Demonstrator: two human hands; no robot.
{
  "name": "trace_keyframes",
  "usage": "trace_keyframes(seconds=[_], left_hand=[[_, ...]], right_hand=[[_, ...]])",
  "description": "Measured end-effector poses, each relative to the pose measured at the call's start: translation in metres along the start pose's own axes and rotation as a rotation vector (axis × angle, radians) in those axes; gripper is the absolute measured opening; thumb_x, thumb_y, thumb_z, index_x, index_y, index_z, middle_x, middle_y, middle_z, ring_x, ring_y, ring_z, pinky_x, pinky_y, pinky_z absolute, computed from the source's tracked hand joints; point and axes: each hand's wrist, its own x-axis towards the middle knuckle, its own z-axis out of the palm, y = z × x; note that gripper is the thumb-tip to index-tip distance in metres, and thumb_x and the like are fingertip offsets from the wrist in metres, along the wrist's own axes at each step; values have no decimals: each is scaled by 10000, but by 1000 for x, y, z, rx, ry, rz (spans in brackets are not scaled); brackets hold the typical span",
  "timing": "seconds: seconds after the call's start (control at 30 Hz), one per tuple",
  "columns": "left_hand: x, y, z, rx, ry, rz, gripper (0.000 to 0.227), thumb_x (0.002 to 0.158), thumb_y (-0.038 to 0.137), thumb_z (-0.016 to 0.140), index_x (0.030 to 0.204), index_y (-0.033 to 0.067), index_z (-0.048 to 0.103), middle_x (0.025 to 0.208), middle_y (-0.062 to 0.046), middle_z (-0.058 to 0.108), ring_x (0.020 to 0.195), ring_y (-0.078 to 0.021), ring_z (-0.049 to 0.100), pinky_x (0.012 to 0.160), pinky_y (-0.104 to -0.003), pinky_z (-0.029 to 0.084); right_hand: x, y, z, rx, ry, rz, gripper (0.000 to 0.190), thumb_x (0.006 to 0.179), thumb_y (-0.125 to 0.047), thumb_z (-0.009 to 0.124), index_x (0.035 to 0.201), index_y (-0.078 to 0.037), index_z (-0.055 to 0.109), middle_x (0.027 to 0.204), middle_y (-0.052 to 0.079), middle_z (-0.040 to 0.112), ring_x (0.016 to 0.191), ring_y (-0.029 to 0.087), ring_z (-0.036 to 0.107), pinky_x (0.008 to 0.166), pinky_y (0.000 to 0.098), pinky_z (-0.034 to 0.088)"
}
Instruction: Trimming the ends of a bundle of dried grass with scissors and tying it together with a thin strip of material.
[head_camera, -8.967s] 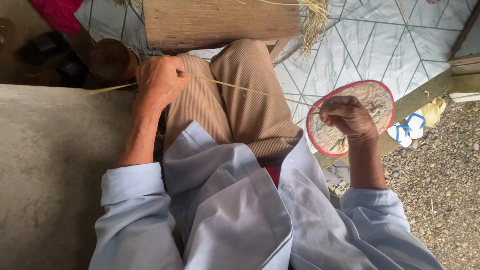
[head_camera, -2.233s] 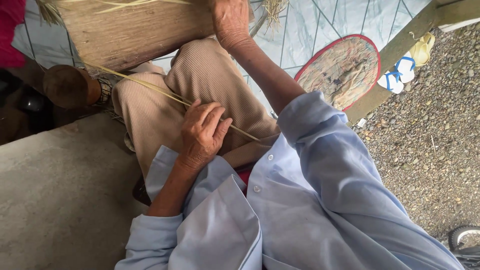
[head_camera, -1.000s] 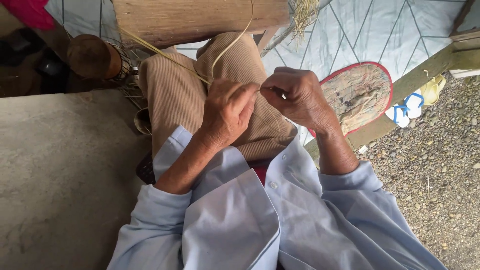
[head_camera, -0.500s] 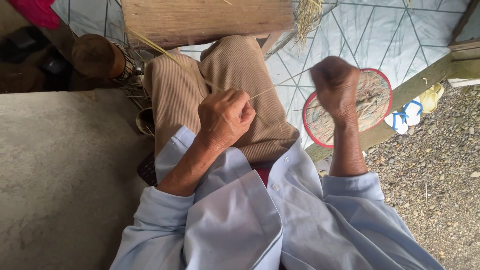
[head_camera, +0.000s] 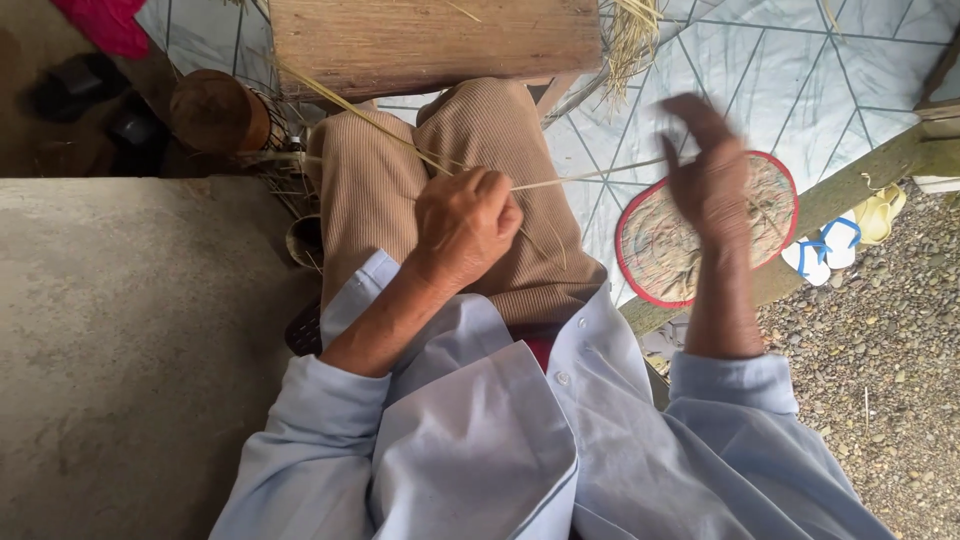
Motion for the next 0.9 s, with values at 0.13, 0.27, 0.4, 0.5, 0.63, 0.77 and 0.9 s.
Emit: trace_keyframes(seconds=[0.13,0.27,0.4,0.5,0.63,0.77,0.9], left_hand=[[10,10,5,52,33,3,76,780,141,650,772,175,582,653,-13,527,571,-254,629,533,-379,508],[8,-5,-4,-20,21,-43,96,769,145,671,764,169,578,655,3,546,579,-255,647,535,-375,506],[3,-35,-14,-47,4,-59,131,787,160,696,757,209,578,663,3,559,595,-259,657,543,-372,532],[-9,-65,-14,54,9,-146,119,804,184,706,777,222,597,672,6,581,604,-253,668,561,-373,548],[11,-63,-58,157,20,-277,93,822,164,716,797,194,632,672,-14,626,606,-293,686,575,-408,552],[-32,-126,-39,312,45,-265,107,792,194,735,795,201,628,683,-19,614,637,-294,687,564,-409,558],[-35,-120,-61,199,31,-405,45,819,173,730,823,176,685,664,-57,641,629,-320,699,586,-422,561]], right_hand=[[5,-99,11,462,-356,-158,249,1008,-184,693,1232,-74,698,1078,152,722,1134,415,667,1107,765,290],[1,-84,48,421,-286,-214,73,1008,-159,716,1065,-129,751,859,22,716,928,300,729,1064,636,438],[-5,-81,42,801,-350,-64,117,936,48,694,971,-31,772,739,90,706,620,164,677,692,386,569],[-10,-54,32,896,-396,45,207,916,120,629,1020,0,762,774,159,718,556,148,651,567,324,577],[-21,6,4,868,-367,148,273,914,173,584,1071,10,737,806,211,705,535,194,648,549,348,578],[-27,53,-35,743,-271,251,313,978,194,526,1076,-24,728,903,209,709,595,193,648,612,285,515],[-34,107,-43,-26,-149,319,44,1096,-134,761,1129,-107,773,937,133,692,846,289,619,831,431,412]])
